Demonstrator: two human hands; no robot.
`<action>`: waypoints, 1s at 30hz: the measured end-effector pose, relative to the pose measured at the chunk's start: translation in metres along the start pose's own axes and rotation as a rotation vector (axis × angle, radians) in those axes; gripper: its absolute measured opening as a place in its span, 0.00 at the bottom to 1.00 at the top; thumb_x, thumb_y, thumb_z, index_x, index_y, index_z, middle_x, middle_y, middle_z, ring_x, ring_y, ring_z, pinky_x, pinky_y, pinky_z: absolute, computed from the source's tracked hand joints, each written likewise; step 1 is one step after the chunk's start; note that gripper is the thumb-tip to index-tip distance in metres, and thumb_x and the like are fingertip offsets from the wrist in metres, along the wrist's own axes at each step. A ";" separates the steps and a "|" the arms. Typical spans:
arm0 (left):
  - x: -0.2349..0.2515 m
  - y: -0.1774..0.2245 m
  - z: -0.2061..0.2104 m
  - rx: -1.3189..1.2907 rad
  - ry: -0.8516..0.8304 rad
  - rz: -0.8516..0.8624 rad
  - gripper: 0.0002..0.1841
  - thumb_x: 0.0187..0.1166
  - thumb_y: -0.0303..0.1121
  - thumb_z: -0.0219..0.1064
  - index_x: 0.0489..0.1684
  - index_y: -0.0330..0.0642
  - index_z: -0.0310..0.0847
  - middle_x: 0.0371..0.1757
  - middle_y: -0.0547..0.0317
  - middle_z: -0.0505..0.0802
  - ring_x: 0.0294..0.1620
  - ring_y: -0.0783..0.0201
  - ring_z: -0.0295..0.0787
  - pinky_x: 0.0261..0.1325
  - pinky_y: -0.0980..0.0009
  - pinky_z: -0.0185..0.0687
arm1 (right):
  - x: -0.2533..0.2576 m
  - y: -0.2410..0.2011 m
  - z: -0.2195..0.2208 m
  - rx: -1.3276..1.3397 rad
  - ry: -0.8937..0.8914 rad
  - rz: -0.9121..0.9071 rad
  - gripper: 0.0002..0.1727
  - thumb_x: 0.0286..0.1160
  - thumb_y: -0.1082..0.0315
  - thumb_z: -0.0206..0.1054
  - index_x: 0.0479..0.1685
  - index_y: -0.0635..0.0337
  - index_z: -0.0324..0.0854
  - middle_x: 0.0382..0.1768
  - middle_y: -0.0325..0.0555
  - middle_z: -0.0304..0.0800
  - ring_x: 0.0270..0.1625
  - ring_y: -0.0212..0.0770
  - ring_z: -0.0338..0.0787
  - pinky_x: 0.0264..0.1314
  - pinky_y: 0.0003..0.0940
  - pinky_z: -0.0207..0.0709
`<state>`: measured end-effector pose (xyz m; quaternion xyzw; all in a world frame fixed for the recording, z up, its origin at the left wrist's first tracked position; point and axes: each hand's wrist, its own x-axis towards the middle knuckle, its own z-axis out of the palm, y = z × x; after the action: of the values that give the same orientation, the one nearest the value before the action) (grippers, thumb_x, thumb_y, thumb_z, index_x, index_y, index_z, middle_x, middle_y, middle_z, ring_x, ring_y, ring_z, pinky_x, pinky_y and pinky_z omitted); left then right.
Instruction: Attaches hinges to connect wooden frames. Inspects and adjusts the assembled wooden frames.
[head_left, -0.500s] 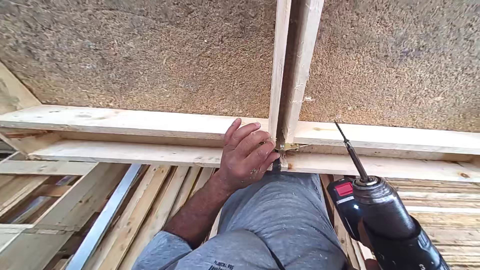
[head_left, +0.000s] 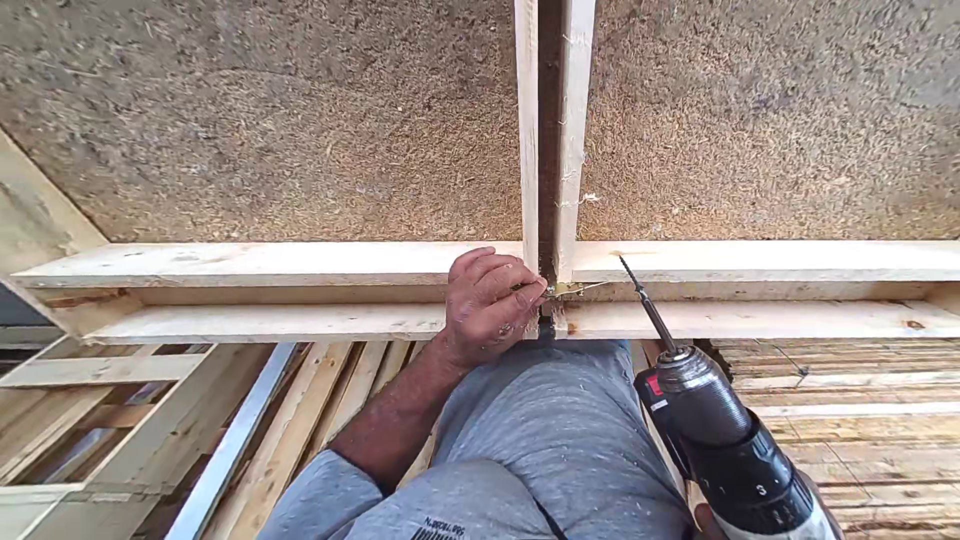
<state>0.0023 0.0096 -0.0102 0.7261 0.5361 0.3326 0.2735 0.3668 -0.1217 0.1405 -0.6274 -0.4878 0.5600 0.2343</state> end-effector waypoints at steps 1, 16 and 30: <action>0.000 -0.001 0.000 -0.004 0.005 0.003 0.05 0.78 0.36 0.76 0.45 0.50 0.94 0.46 0.57 0.95 0.58 0.58 0.90 0.76 0.48 0.75 | 0.008 -0.006 0.002 -0.021 0.011 -0.033 0.20 0.77 0.50 0.72 0.51 0.59 0.87 0.45 0.42 0.94 0.52 0.30 0.91 0.61 0.30 0.86; -0.001 -0.001 0.002 0.003 0.016 0.012 0.05 0.79 0.36 0.75 0.44 0.49 0.94 0.46 0.58 0.96 0.57 0.59 0.90 0.74 0.51 0.74 | 0.033 -0.021 -0.001 -0.110 0.002 -0.109 0.22 0.76 0.46 0.72 0.56 0.52 0.87 0.50 0.36 0.95 0.56 0.26 0.92 0.65 0.27 0.84; 0.070 0.093 0.027 0.438 -0.556 0.071 0.27 0.82 0.41 0.65 0.77 0.37 0.75 0.73 0.38 0.86 0.80 0.38 0.77 0.89 0.39 0.58 | -0.025 -0.005 0.002 -0.154 0.184 -0.134 0.27 0.70 0.45 0.78 0.53 0.61 0.88 0.45 0.40 0.96 0.53 0.20 0.92 0.61 0.22 0.85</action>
<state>0.0926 0.0500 0.0563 0.8485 0.4739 0.0089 0.2352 0.3662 -0.1420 0.1566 -0.6582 -0.5466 0.4442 0.2658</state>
